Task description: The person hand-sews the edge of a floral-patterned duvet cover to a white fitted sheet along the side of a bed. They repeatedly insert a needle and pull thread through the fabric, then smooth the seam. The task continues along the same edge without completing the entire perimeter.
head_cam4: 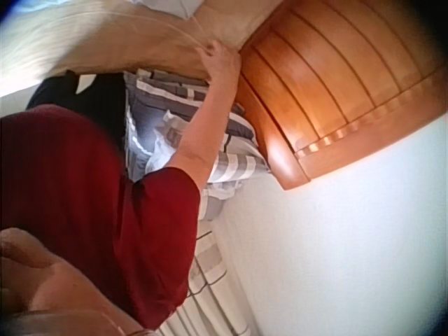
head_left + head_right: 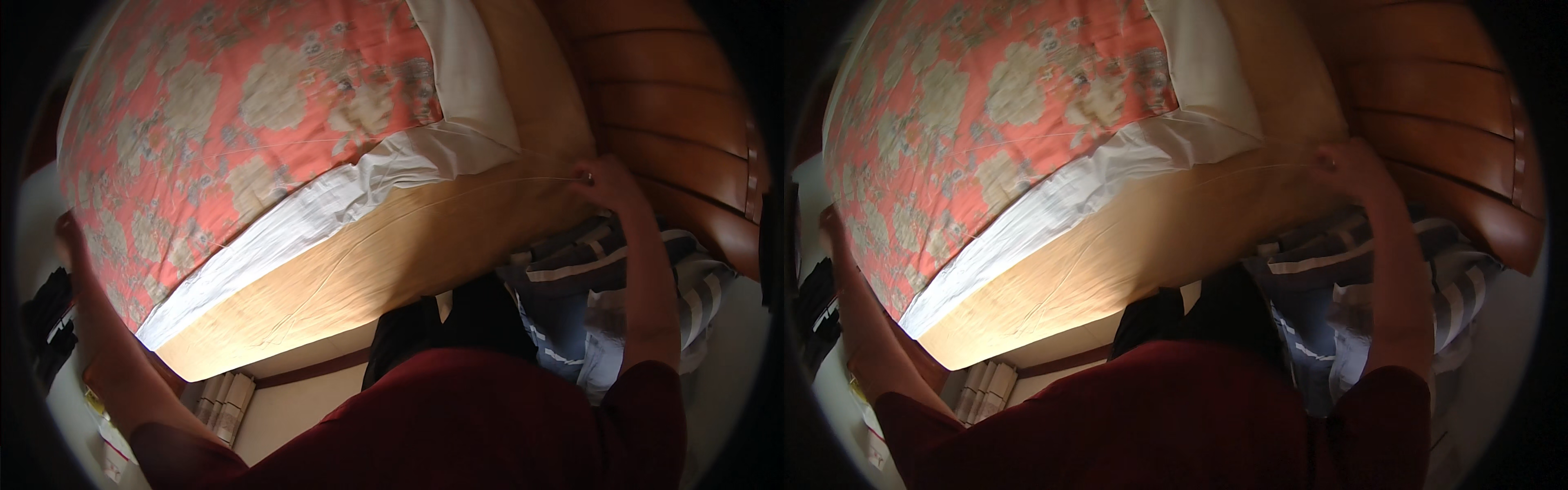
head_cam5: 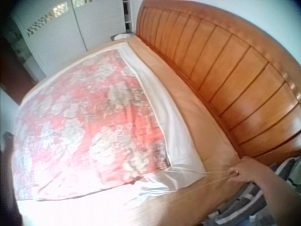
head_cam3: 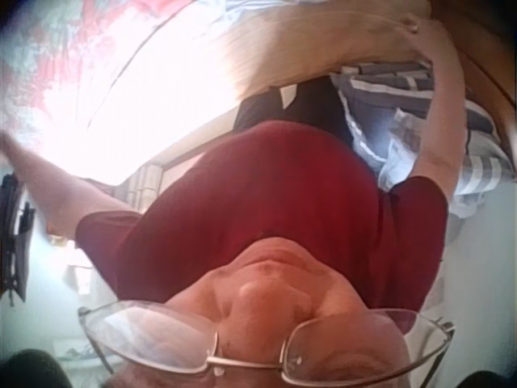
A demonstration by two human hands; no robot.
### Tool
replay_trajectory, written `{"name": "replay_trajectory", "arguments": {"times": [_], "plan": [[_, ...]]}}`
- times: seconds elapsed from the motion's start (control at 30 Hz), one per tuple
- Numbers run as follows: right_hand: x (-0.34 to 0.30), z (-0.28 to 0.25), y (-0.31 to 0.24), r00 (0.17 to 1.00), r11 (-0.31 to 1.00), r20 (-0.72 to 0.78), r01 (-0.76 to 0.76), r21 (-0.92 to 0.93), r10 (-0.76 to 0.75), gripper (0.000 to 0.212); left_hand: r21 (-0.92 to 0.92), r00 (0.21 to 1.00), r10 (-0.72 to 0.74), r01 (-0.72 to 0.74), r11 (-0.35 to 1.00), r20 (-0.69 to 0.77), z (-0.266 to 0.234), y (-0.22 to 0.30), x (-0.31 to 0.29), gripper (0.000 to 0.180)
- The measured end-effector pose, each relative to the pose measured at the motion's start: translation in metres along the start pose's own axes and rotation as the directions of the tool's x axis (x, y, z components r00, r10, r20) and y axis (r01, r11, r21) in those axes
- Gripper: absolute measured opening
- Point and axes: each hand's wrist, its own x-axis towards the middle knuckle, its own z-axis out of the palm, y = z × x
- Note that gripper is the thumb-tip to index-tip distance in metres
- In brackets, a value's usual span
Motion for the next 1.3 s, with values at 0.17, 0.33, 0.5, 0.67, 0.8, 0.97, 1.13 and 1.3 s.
{"name": "replay_trajectory", "arguments": {"times": [0.17, 0.33, 0.5, 0.67, 0.8, 0.97, 1.13, 1.3], "plan": [[0.002, 0.008, 0.045, 0.998, 0.970, -0.059, 0.009, -0.244, -0.024, 0.014, 0.079, 0.959, -0.229, 0.218, 0.973, 0.169, 0.000, 0.012, 0.035, 0.036], [0.003, -0.003, 0.020, 0.997, 0.951, -0.072, 0.004, -0.311, -0.028, 0.010, -0.445, 0.754, -0.275, 0.596, 0.669, 0.596, -0.046, 0.193, -0.010, 0.051], [-0.003, 0.005, 0.027, 0.991, 0.947, -0.105, 0.047, -0.318, -0.084, 0.008, -0.541, 0.886, 0.465, -0.392, 0.744, -0.003, -0.054, 0.400, -0.076, 0.044], [-0.004, 0.008, 0.023, 0.989, 0.952, -0.101, 0.074, -0.298, -0.108, 0.009, -0.977, 0.631, 0.748, 0.174, 0.123, 0.207, -0.084, 0.596, -0.234, 0.023], [-0.012, 0.006, 0.025, 0.993, 0.949, -0.076, 0.062, -0.310, -0.090, 0.008, -0.952, 0.524, 0.801, 0.076, 0.296, 0.291, -0.082, 0.648, -0.291, 0.027], [-0.024, 0.010, 0.042, 0.999, 0.946, -0.052, -0.011, -0.323, -0.006, 0.005, -0.934, 0.459, 0.862, -0.159, 0.320, 0.217, -0.053, 0.645, -0.287, 0.026], [-0.022, 0.028, 0.045, 1.000, 0.941, 0.003, -0.019, -0.338, 0.021, 0.005, -0.880, 0.708, 0.642, -0.061, 0.470, 0.294, -0.016, 0.568, -0.239, 0.020], [-0.017, 0.065, 0.066, 0.978, 0.982, -0.097, -0.178, 0.064, 0.184, 0.009, -0.552, 0.734, 0.679, -0.571, 0.608, -0.011, 0.055, 0.370, -0.107, 0.019]]}}
